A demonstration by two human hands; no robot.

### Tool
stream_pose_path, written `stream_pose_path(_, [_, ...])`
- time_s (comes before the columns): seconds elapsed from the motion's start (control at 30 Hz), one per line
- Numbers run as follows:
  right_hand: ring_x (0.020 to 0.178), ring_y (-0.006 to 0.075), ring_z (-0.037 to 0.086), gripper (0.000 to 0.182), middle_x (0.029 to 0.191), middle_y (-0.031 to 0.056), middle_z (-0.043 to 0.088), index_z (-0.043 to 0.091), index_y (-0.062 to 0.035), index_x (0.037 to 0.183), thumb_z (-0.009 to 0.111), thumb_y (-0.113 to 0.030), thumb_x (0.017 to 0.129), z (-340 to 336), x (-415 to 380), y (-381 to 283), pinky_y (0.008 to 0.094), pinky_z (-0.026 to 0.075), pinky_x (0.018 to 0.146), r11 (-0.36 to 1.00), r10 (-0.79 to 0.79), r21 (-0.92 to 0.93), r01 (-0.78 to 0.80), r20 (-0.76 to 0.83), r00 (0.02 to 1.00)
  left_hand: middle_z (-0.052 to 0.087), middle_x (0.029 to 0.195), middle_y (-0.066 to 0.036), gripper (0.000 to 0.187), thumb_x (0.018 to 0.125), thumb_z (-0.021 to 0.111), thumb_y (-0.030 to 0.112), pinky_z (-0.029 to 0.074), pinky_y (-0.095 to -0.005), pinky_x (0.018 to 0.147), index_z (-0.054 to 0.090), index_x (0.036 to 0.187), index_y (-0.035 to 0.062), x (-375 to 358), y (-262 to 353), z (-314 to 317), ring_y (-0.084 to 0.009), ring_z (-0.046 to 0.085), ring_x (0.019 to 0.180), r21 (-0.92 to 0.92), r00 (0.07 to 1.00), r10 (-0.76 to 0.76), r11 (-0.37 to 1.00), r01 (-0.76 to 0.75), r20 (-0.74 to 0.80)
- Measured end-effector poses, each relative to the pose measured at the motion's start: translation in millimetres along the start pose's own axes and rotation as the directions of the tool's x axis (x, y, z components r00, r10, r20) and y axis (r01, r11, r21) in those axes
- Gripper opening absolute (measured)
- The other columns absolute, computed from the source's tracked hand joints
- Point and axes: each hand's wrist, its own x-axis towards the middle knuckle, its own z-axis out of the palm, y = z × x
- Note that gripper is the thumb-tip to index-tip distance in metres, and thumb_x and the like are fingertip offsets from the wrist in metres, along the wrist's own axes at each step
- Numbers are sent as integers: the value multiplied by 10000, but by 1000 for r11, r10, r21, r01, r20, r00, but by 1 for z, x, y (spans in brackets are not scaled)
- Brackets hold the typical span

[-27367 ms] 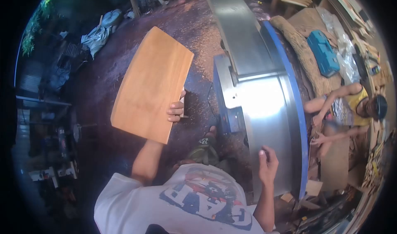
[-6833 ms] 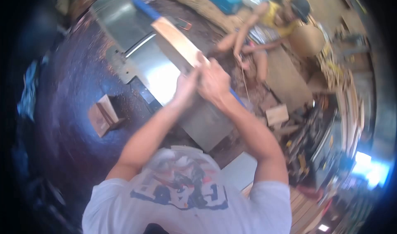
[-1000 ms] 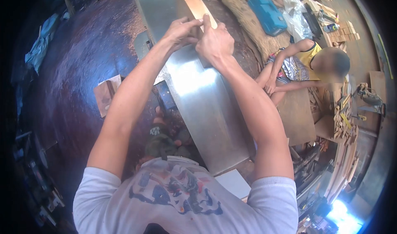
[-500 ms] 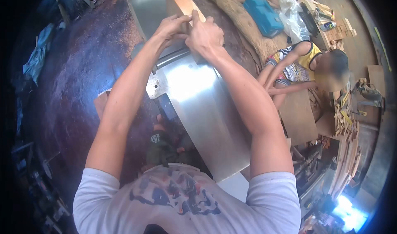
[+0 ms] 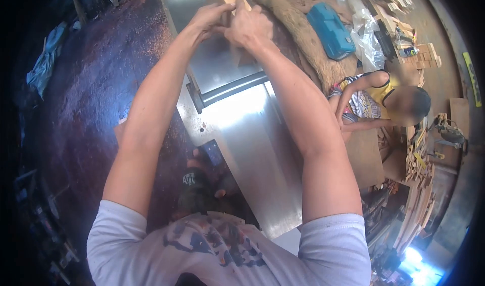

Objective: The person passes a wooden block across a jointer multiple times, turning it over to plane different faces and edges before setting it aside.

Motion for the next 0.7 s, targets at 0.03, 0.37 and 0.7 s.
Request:
stream_pose_path(0.03, [1225, 483, 646, 921, 1407, 314, 554, 346, -166, 1625, 773, -439, 855, -1, 3, -4, 539, 536, 1032, 1000, 13, 17, -12, -5, 1000, 646, 1268, -230, 620, 916, 809, 302, 660, -440, 808, 572, 1325, -99, 7, 2, -4, -313, 699, 1109, 8, 1000, -7, 1000, 7, 19])
stream_pose_path(0.37, [1277, 410, 634, 963, 1406, 222, 651, 428, -161, 1608, 790, -335, 733, -30, -55, 4, 461, 499, 1110, 987, 67, 147, -62, -29, 997, 678, 1283, -168, 630, 931, 787, 303, 635, -426, 865, 577, 1388, -78, -56, 19, -5, -267, 696, 1133, 153, 992, -25, 988, 6, 120])
stream_pose_path(0.7, [1378, 338, 566, 922, 1530, 228, 532, 346, 96, 1584, 821, -224, 862, -52, -474, 186, 405, 434, 1183, -123, 142, 984, -131, 148, 979, 664, 1373, -120, 604, 1053, 670, 343, 618, -371, 917, 522, 1511, -23, -422, -110, 62, -194, 675, 1178, -175, 878, -37, 975, 136, 477])
